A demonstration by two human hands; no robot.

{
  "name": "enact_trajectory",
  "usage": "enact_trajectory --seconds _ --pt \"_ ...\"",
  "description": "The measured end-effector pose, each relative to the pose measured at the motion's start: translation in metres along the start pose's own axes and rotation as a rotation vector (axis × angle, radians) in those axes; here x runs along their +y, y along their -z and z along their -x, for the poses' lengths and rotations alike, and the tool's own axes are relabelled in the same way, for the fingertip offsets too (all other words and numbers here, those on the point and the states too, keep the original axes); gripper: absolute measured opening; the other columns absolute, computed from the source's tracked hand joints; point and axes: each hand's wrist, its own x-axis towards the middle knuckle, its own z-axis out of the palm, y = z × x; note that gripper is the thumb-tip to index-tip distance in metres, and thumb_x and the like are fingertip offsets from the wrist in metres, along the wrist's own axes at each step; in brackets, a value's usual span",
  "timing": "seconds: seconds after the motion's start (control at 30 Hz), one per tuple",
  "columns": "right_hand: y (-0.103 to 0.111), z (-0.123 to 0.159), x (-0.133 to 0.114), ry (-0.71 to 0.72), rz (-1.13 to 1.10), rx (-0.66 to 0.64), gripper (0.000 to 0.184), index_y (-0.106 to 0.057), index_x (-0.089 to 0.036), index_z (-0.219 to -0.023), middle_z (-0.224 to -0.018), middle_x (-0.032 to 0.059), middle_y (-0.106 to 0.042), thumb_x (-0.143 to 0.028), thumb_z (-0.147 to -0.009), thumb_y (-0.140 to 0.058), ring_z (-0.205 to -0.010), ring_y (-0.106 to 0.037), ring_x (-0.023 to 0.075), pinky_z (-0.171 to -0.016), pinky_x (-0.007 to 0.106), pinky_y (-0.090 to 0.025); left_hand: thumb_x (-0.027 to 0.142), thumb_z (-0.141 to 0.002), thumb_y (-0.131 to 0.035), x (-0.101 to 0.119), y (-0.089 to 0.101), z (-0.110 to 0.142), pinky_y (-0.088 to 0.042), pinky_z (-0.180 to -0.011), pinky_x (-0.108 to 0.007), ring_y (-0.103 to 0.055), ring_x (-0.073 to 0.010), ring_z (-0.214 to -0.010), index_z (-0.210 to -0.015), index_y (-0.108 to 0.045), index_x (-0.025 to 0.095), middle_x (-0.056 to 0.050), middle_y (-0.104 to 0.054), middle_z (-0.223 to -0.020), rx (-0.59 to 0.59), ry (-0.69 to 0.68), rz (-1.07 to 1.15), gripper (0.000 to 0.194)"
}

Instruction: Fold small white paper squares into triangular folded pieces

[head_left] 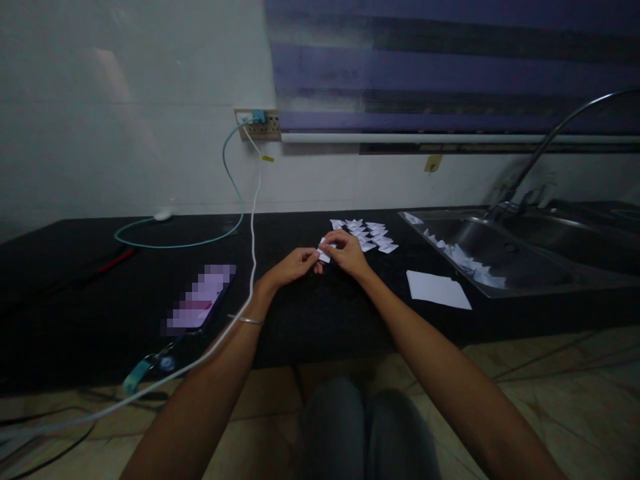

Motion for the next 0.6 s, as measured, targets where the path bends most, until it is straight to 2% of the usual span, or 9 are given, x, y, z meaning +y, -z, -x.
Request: enact_trajectory --seconds 0.23,0.4,0.6 --pt "-0.001 0.001 -0.002 -0.098 -0.028 -0.01 0.019 -0.073 -0.02 -0.075 -0.09 0.0062 -0.073 -0.037 -0.072 -0.081 -0.088 -0.066 0.0206 -0.083 0.037 -0.052 0.077 -0.091 -0.046 -0.005 0.001 0.0 -0.047 -0.075 -0.028 -0.062 -0.0164 -0.074 -0.075 -0.067 0.014 -0.007 -0.069 -0.075 0.011 0.006 0.008 0.068" --pt "-0.004 0.002 -0.001 -0.206 -0.1 -0.029 0.025 -0.071 -0.02 -0.078 -0.081 0.0042 -0.072 -0.043 -0.072 -0.08 -0.075 -0.065 0.0188 -0.077 0.036 -0.052 0.079 -0.092 -0.042 -0.009 0.001 -0.001 -0.049 -0.074 -0.028 -0.063 -0.016 -0.071 -0.075 -0.067 0.014 -0.008 -0.07 -0.074 0.009 -0.003 -0.005 0.072" --pt "-0.005 0.002 -0.008 -0.262 -0.149 -0.004 0.034 -0.06 -0.022 -0.081 -0.076 0.0002 -0.067 -0.042 -0.066 -0.082 -0.073 -0.064 0.0171 -0.071 0.032 -0.051 0.081 -0.09 -0.041 -0.011 -0.001 -0.003 -0.05 -0.068 -0.027 -0.063 -0.0154 -0.066 -0.072 -0.063 0.015 -0.007 -0.069 -0.069 0.048 -0.009 -0.004 0.072"
